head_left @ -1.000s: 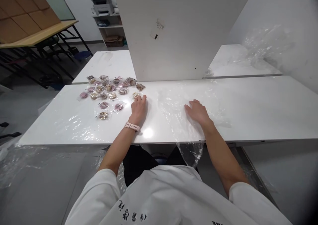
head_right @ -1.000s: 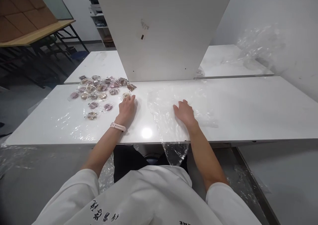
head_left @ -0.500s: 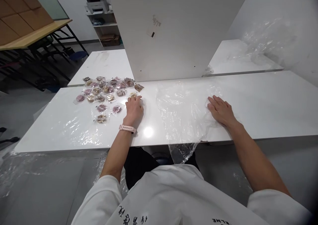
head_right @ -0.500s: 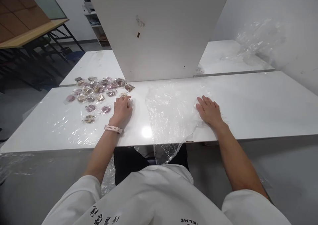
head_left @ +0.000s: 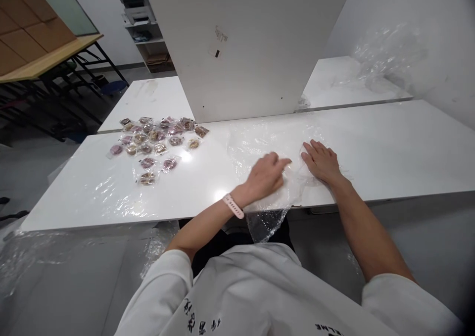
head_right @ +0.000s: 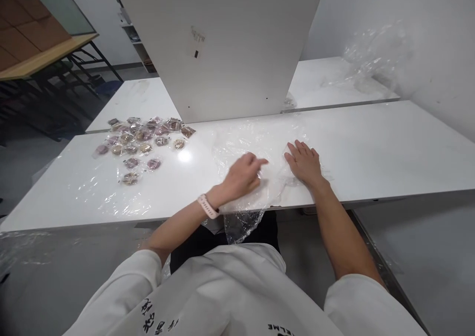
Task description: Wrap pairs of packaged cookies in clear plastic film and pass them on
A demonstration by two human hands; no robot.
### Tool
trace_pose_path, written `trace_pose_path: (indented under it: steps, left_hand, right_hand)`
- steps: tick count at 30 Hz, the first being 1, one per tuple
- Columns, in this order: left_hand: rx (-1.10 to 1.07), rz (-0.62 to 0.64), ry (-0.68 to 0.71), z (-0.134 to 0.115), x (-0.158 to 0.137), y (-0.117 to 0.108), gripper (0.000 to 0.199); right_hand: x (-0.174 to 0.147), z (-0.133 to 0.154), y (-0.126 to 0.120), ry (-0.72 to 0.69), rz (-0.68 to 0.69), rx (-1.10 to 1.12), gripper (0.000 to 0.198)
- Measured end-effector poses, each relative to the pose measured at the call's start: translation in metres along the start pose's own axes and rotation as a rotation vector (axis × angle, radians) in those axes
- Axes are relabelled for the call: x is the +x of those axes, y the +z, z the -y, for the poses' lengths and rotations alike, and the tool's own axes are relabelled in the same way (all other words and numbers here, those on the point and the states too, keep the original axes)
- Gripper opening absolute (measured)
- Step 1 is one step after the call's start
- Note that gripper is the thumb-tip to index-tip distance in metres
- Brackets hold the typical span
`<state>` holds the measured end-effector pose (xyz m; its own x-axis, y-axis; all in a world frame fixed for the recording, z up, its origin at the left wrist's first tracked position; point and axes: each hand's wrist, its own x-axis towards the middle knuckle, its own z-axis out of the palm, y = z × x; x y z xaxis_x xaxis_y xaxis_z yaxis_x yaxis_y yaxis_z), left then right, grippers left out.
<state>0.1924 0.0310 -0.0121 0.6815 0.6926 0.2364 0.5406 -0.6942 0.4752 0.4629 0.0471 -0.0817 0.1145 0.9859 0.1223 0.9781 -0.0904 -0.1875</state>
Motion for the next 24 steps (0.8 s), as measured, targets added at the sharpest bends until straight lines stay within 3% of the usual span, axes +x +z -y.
trace_pose_path:
  steps: [2, 4, 7, 9, 11, 13, 16, 18, 21, 24]
  left_hand:
    - [0.082, 0.114, 0.12, -0.012, 0.005, 0.024, 0.042]
    - [0.114, 0.142, 0.133, -0.009, 0.002, 0.03, 0.052]
    - [0.061, 0.117, 0.069, 0.007, -0.027, 0.006, 0.075]
    - [0.025, 0.16, 0.08, 0.016, -0.06, -0.019, 0.076]
    - [0.038, 0.223, 0.102, 0.02, -0.098, -0.037, 0.082]
    - [0.107, 0.175, 0.078, 0.016, -0.129, -0.041, 0.09]
    - [0.174, 0.125, 0.108, 0.004, -0.148, -0.028, 0.085]
    - [0.14, 0.086, 0.15, -0.002, -0.14, -0.018, 0.058]
    - [-0.01, -0.049, 0.083, -0.001, -0.106, -0.014, 0.009]
    - [-0.119, -0.229, -0.125, 0.008, -0.065, -0.022, 0.013]
  right_hand:
    - [0.002, 0.0, 0.0, -0.002, -0.001, 0.013, 0.059]
    - [0.001, 0.003, -0.006, 0.003, -0.046, 0.049, 0.059]
    - [-0.021, 0.014, -0.022, 0.007, -0.271, 0.171, 0.058]
    - [-0.056, 0.025, -0.032, -0.086, -0.348, 0.286, 0.052]
    - [-0.1, 0.037, -0.034, -0.273, -0.259, 0.355, 0.044]
    - [-0.144, 0.051, -0.028, -0.435, -0.164, 0.314, 0.041]
    - [-0.181, 0.071, -0.018, -0.504, -0.165, 0.236, 0.031]
    - [-0.179, 0.081, -0.019, -0.461, -0.205, 0.261, 0.022]
    - [-0.143, 0.09, -0.035, -0.376, -0.224, 0.385, 0.02]
    - [-0.087, 0.091, -0.05, -0.309, -0.19, 0.512, 0.026]
